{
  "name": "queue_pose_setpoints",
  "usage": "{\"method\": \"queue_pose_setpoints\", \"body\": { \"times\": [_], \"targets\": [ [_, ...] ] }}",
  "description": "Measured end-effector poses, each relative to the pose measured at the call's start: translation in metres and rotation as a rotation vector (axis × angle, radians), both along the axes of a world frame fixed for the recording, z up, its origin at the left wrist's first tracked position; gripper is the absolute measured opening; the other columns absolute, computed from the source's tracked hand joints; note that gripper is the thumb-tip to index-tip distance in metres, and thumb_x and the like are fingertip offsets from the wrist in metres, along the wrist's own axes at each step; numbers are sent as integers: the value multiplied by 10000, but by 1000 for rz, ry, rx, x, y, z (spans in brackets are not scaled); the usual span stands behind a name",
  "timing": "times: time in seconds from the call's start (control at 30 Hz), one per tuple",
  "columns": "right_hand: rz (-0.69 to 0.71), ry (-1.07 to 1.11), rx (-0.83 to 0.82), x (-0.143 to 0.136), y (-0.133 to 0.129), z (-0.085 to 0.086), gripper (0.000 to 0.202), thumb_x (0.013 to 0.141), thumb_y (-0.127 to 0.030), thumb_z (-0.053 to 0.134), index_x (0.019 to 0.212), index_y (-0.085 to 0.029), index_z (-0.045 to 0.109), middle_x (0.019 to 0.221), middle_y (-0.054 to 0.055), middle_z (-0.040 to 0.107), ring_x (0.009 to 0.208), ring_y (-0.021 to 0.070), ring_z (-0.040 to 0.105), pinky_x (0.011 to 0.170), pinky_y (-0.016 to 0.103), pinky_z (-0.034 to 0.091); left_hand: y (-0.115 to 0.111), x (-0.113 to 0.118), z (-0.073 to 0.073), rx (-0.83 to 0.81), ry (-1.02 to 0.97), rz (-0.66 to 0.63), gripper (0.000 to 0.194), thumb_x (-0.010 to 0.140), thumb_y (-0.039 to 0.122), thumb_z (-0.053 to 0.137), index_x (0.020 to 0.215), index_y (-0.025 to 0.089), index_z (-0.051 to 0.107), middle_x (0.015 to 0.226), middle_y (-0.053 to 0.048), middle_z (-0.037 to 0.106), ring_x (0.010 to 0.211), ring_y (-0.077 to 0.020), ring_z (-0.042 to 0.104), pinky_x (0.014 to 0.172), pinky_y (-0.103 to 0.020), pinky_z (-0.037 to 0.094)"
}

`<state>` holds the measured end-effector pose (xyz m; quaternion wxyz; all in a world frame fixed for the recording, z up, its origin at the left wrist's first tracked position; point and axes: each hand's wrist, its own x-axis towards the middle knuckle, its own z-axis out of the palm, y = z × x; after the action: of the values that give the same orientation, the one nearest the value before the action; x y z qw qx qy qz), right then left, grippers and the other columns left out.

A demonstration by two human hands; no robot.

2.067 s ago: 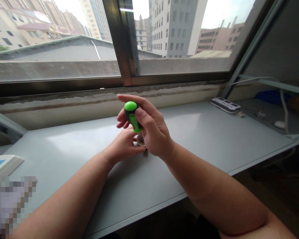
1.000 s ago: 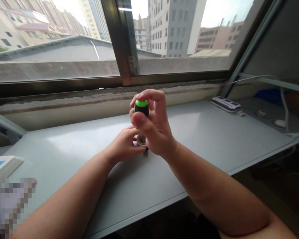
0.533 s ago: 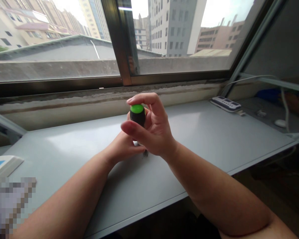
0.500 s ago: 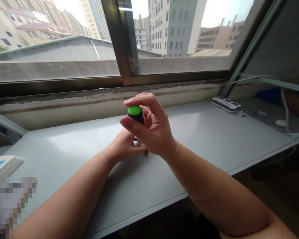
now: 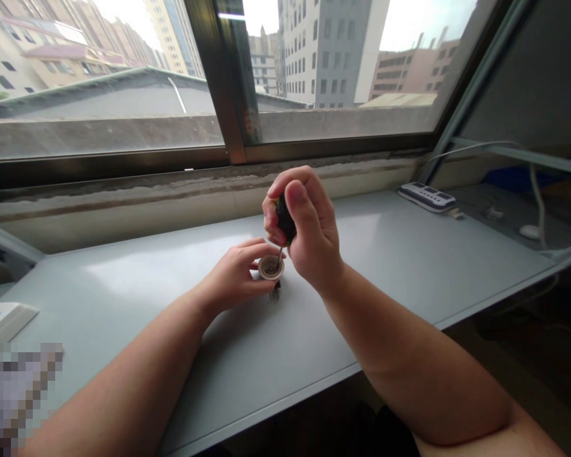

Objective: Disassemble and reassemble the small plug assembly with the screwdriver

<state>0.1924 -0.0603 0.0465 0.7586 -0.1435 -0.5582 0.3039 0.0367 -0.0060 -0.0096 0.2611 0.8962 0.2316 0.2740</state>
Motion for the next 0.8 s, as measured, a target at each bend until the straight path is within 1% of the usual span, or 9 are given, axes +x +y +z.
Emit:
{"method": "queue_pose_setpoints", "body": {
  "times": [0.3,0.37,0.47,0.5,0.57,0.63,0.7,0.77,0.8],
  "targets": [
    [-73,-54,-60,-7,-4,-3,288,1024,-542,516,924,-272,504,708,-53,486,473,80,392,411,216,353,1,0,-2,-10,-15,-13,370,702,91,700,1048,217,735,1044,-43,666,907,-181,662,711,-264,603],
    [-80,-55,-49,-7,-3,-3,294,1013,-536,543,908,-262,537,745,-35,512,510,85,440,425,222,382,1,0,-2,-13,-15,-12,358,700,90,699,1035,212,733,1037,-41,659,891,-176,657,710,-264,603],
    [-129,-64,-26,-4,-1,-1,284,991,-498,594,874,-240,621,871,8,563,621,101,545,505,258,483,1,0,-2,-11,-5,-8,406,698,90,693,1081,219,735,1017,-35,648,868,-170,647,706,-264,603],
    [-138,-64,-21,-4,-1,-1,274,994,-485,591,890,-238,647,887,15,567,645,107,564,530,270,504,1,0,-1,-10,-2,-6,415,699,91,692,1090,222,736,1011,-33,646,864,-169,644,705,-263,602],
    [-124,-54,-22,-4,-1,0,269,1025,-480,534,978,-248,662,843,11,559,632,112,561,534,276,507,1,0,-1,-11,1,-7,396,704,93,689,1076,222,735,1006,-30,642,862,-165,638,703,-258,598],
    [-101,-34,-30,-6,-2,0,267,1056,-494,466,1045,-271,612,770,-12,534,582,110,528,497,261,472,1,0,-1,-15,-5,-10,360,707,93,690,1043,215,730,1009,-30,639,855,-159,630,697,-253,594],
    [-105,-17,-27,-9,-3,-1,246,1062,-524,444,1031,-297,534,747,-32,521,553,107,500,472,245,441,1,0,-1,-19,-10,-10,327,706,92,693,1011,208,720,993,-25,630,841,-152,618,688,-245,588],
    [-130,-9,-8,-12,-2,-4,264,1036,-569,489,993,-309,474,790,-35,533,568,105,504,459,234,430,2,0,-2,-23,-13,-10,311,704,93,694,993,204,712,965,-20,617,827,-148,606,677,-239,582],
    [-148,-14,6,-12,-1,-5,294,1002,-588,553,978,-310,461,835,-31,544,594,104,518,456,229,431,2,0,-2,-26,-12,-11,316,703,94,693,999,204,711,961,-20,614,828,-149,604,676,-238,582]
  ]
}}
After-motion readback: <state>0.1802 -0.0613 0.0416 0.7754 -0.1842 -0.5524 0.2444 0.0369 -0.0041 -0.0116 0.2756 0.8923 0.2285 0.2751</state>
